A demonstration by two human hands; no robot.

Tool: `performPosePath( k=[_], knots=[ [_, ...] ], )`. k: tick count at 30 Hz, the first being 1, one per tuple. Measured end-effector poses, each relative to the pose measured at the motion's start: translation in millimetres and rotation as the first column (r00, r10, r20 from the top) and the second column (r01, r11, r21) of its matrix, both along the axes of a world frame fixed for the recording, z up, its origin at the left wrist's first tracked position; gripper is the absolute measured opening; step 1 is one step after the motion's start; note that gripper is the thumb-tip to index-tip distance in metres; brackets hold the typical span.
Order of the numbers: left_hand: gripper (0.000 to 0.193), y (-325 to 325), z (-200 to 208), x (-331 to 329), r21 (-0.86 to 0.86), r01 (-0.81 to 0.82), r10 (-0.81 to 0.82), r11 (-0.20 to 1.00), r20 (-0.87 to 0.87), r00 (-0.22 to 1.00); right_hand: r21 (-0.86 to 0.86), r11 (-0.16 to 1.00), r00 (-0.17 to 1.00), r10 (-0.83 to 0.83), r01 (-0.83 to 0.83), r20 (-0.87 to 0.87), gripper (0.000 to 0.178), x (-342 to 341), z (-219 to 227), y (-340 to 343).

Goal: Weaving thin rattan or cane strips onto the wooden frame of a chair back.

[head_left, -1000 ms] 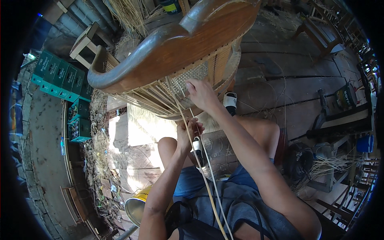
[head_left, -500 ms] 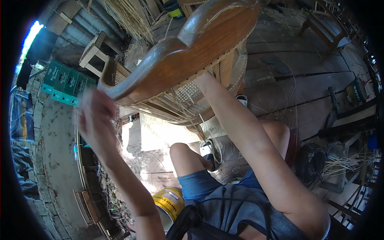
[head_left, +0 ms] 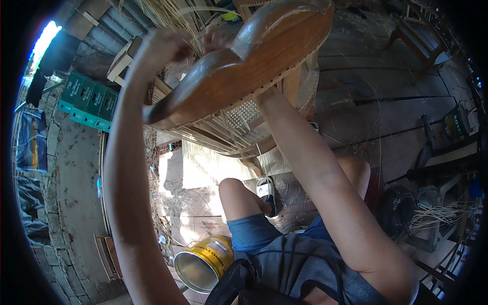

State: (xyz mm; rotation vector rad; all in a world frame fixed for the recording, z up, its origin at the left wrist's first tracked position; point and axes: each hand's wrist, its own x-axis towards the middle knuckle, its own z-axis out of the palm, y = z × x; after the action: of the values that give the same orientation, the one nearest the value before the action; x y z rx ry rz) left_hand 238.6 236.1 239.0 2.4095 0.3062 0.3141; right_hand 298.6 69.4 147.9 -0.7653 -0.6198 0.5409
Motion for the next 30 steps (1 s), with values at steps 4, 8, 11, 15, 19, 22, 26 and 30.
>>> performPosePath(
  k=[4,8,11,15,19,22,26,30],
  knots=[
    [0.031,52,62,39,0.324,-0.070,-0.032,0.943,0.298,0.954,-0.432,0.789,0.877,-0.265,0.437,0.402,0.028,7,-155,-5],
    [0.042,189,130,52,0.273,-0.257,0.107,0.927,0.466,0.878,-0.480,0.875,0.958,0.181,-0.055,0.220,0.025,-22,-168,-20],
    [0.056,182,112,72,0.155,-0.325,0.174,0.933,0.597,0.783,-0.520,0.847,0.895,0.143,0.111,0.423,0.023,-15,-180,-30],
    [0.052,131,68,70,0.079,-0.189,0.125,0.979,0.500,0.857,-0.545,0.837,0.996,0.078,-0.037,0.052,0.021,9,-201,-14],
    [0.037,9,-9,55,0.030,-0.191,0.193,0.981,-0.173,0.966,-0.612,0.787,0.997,0.053,-0.079,-0.060,0.020,19,-208,3],
    [0.040,32,-34,46,0.159,0.086,-0.052,0.984,-0.209,0.977,-0.769,0.632,0.978,0.085,0.094,0.190,0.019,12,-198,24],
    [0.037,-3,-26,48,0.162,-0.108,0.166,0.981,-0.400,0.901,-0.859,0.511,0.989,0.108,0.036,0.106,0.021,21,-207,30],
    [0.035,0,-40,53,0.137,0.023,0.036,0.990,-0.415,0.909,-0.871,0.477,0.988,0.025,0.120,0.149,0.024,19,-203,21]
  ],
)
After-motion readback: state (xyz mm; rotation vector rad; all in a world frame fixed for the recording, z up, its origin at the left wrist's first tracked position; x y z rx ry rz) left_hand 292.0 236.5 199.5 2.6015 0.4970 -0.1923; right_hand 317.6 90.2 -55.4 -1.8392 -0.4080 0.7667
